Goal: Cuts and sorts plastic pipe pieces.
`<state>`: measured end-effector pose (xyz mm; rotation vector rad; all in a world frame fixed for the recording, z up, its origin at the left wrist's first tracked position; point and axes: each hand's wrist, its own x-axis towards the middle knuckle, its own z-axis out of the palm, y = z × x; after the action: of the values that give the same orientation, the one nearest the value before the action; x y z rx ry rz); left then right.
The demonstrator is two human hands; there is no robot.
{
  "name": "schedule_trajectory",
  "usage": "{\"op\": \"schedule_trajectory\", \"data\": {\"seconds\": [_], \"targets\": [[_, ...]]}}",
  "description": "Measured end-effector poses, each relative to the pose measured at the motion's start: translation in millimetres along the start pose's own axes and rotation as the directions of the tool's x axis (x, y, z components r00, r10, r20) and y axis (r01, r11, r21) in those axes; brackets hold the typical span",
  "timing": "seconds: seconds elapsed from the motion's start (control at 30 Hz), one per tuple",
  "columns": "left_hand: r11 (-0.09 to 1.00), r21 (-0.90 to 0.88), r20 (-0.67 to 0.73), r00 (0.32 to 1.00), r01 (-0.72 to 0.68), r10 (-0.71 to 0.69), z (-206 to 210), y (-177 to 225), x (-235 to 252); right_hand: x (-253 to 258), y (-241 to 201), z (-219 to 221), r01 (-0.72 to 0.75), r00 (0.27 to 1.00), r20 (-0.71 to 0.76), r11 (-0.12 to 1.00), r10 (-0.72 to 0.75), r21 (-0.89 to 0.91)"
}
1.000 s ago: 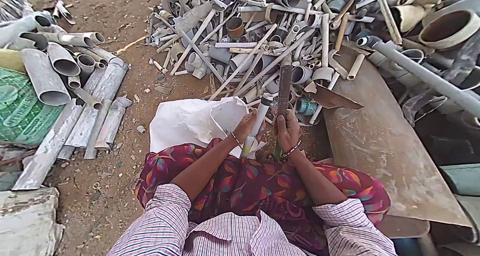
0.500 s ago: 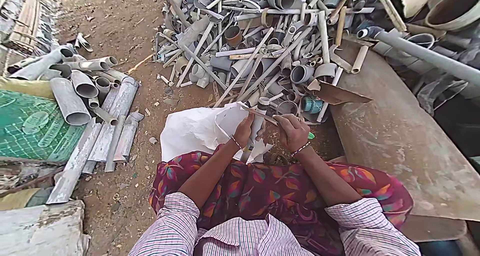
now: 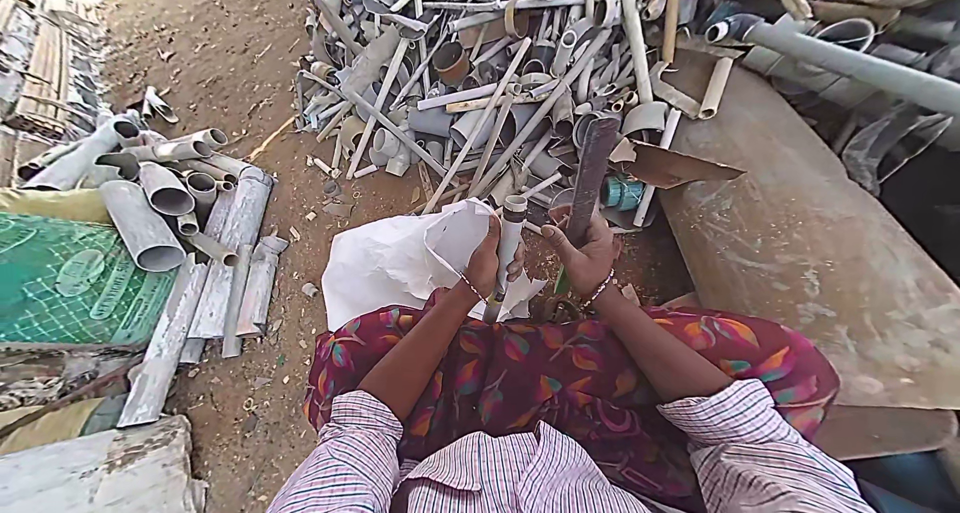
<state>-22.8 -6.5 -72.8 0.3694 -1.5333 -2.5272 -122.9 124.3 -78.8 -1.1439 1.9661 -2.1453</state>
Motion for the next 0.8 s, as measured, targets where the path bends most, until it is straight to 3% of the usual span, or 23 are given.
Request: {"op": "schedule_trajectory", "data": {"seconds": [0.1, 0.27, 0.67, 0.8], "targets": [[0.998, 0.064, -0.020, 1.000, 0.006, -0.004, 8, -6, -1, 2, -7, 1, -0.100, 0.995, 0.024, 0.986, 0.097, 0.131], [0.996, 0.088, -0.029, 0.999, -0.017, 0.020, 11, -10, 1, -1, -6, 4, -0.082, 0.997, -0.001, 0.993, 0.082, 0.086], [0.995, 0.094, -0.048, 0.999, 0.028, -0.024, 18, -10, -3, 1, -9, 1, -0.081, 0.995, -0.042, 0.977, 0.091, 0.196], [0.996, 0.088, -0.088, 0.996, 0.001, 0.007, 17, -11, 0, -3, -11, 4, -0.054, 0.997, -0.043, 0.989, 0.060, 0.135]]}}
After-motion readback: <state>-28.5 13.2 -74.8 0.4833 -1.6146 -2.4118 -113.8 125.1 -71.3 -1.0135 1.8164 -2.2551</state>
